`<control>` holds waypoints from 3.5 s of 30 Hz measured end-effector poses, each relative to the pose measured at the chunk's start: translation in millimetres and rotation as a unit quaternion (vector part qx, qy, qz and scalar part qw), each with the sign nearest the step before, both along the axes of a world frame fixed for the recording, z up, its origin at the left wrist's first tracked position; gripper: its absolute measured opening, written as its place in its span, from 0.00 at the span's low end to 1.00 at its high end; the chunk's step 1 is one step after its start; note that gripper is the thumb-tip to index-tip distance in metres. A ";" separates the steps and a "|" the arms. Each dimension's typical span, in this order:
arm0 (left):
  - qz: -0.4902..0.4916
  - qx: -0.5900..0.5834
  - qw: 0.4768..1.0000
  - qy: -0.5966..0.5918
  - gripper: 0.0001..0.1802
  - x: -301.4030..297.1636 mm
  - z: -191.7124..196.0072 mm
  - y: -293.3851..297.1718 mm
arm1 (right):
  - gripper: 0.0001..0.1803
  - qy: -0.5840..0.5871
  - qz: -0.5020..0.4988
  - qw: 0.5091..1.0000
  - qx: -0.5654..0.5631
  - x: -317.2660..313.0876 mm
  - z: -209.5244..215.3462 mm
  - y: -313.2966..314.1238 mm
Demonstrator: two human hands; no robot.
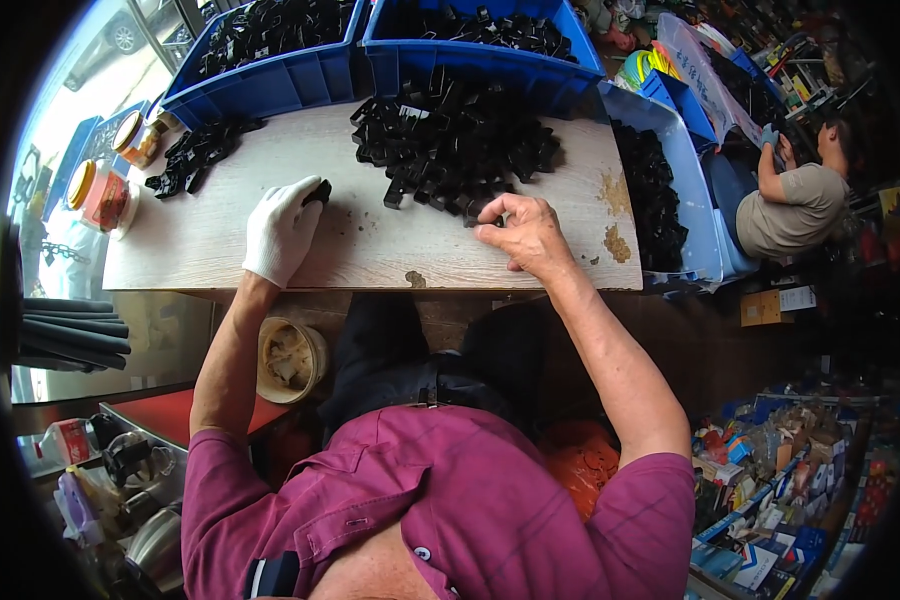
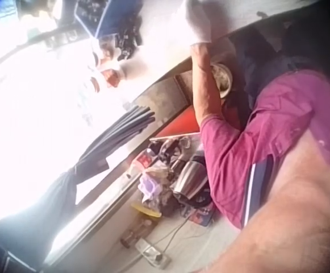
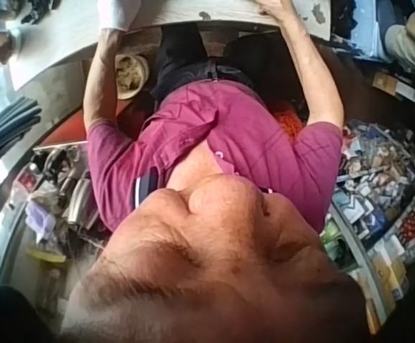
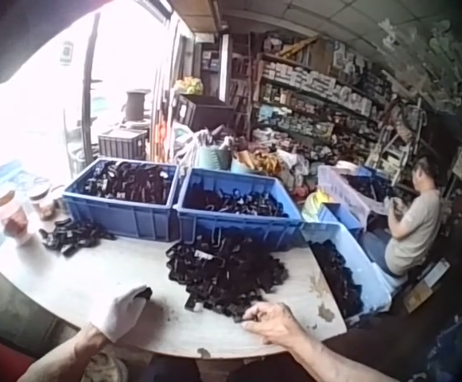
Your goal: The worker is assembling small black plastic components by hand at a workbench.
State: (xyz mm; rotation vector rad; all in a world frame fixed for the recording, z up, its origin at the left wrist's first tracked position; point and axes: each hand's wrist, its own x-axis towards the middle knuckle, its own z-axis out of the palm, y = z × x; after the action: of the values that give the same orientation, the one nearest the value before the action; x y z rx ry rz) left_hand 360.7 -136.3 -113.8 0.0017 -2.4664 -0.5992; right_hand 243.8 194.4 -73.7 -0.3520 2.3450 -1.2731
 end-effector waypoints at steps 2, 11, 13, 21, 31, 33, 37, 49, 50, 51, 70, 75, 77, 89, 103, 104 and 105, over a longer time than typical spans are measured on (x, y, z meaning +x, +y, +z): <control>-0.014 0.044 0.999 0.004 0.18 3.0 -1.2 7.1 | 0.14 0.009 0.010 1.000 -0.020 -0.3 -4.0 2.0; -0.030 0.164 0.986 0.008 0.18 14.3 1.4 41.6 | 0.20 -0.017 -0.063 0.998 -0.007 3.4 0.0 1.5; -0.038 0.154 0.987 0.014 0.18 14.8 -1.0 45.8 | 0.19 -0.018 -0.057 0.998 0.014 3.9 4.1 0.2; -0.110 0.098 0.988 0.045 0.17 13.4 15.5 78.2 | 0.14 -0.039 0.000 0.999 0.004 14.0 11.9 -6.2; -0.221 -0.016 0.975 -0.022 0.20 -24.8 6.5 109.7 | 0.17 -0.041 0.034 0.998 -0.014 27.1 0.1 -28.6; -0.235 -0.012 0.972 0.000 0.17 -28.4 5.3 109.1 | 0.17 -0.042 0.032 0.998 -0.019 28.0 1.2 -30.7; -0.269 -0.045 0.962 0.009 0.15 -30.6 0.4 107.8 | 0.17 -0.040 0.033 0.998 -0.024 26.9 -1.6 -31.1; -0.194 -0.080 0.978 -0.002 0.22 -4.4 0.7 111.8 | 0.16 -0.037 0.039 0.998 -0.040 32.5 -2.7 -29.4; -0.203 -0.020 0.978 0.047 0.22 -2.1 5.7 110.9 | 0.16 -0.036 0.032 0.998 -0.042 31.5 -4.7 -28.4; -0.179 0.006 0.982 0.051 0.21 0.2 5.8 106.5 | 0.16 -0.036 0.024 0.998 -0.045 31.7 -5.1 -27.3; 0.336 -0.160 0.926 -0.071 0.15 -33.2 -2.0 -132.7 | 0.22 0.064 -0.416 0.885 -0.199 -33.8 17.3 89.5; 0.285 -0.142 0.947 -0.041 0.15 -30.0 -10.2 -108.6 | 0.32 -0.029 -0.198 0.968 -0.150 -13.0 15.6 41.4; 0.251 -0.135 0.959 -0.002 0.11 -29.1 -15.2 -100.5 | 0.32 -0.031 -0.163 0.979 -0.115 -11.8 13.4 23.3; 0.204 -0.131 0.970 0.007 0.10 -25.7 -27.9 -101.4 | 0.22 0.027 -0.110 0.992 0.050 -18.2 3.5 -3.9; 0.250 -0.141 0.956 -0.066 0.18 -22.9 -29.2 -122.9 | 0.23 -0.039 -0.129 0.989 0.058 7.1 12.9 -4.9; 0.252 -0.142 0.955 -0.068 0.18 -18.7 -30.0 -121.8 | 0.24 -0.035 -0.124 0.990 0.066 7.9 13.8 -5.3; 0.242 -0.167 0.954 -0.063 0.18 -13.0 -31.6 -120.2 | 0.24 -0.037 -0.122 0.990 0.065 8.2 13.5 -5.0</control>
State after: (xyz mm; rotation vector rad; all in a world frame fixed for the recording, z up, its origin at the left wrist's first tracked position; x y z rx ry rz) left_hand 347.7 -256.5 -145.3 0.5100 -2.5230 0.0319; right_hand 252.0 189.4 -60.2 0.0247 2.4474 -1.2071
